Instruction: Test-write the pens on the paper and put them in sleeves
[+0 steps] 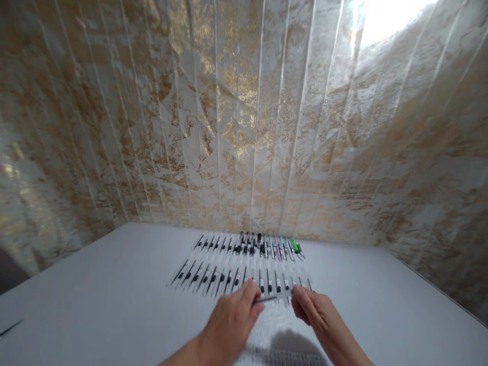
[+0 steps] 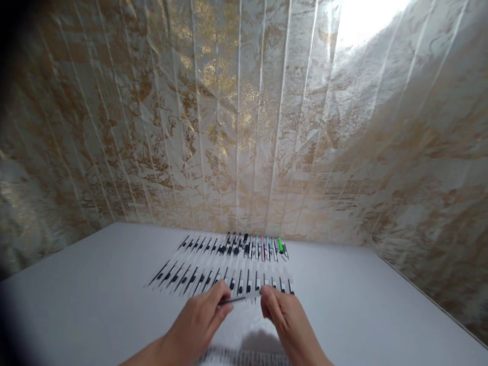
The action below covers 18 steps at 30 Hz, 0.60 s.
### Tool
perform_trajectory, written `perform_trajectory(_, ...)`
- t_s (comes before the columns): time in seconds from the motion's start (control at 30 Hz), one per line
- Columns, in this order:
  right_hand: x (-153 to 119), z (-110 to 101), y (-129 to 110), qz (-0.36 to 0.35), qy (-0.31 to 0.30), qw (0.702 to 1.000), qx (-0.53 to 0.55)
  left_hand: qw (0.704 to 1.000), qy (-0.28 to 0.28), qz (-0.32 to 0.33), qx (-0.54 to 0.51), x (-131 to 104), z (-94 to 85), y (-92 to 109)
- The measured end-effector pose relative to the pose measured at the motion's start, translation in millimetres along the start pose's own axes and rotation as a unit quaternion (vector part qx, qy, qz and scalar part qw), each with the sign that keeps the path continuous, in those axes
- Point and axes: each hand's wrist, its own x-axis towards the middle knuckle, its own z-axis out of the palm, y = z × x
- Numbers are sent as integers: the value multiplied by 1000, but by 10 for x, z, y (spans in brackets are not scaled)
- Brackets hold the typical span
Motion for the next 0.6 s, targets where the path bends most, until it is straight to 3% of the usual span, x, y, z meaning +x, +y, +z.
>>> perform_trajectory(0.1,-136,131,87,31,38,997,59,999,-27,17,-27,-128,165,183)
perform_trajectory(0.3,-224,107,135,31,8,997,67,995,-85,16,-58,-227,197,40)
perform_trajectory(0.6,-230,74,78,-8,-12,1000,28,990,-120,-21,-75,-200,215,-17)
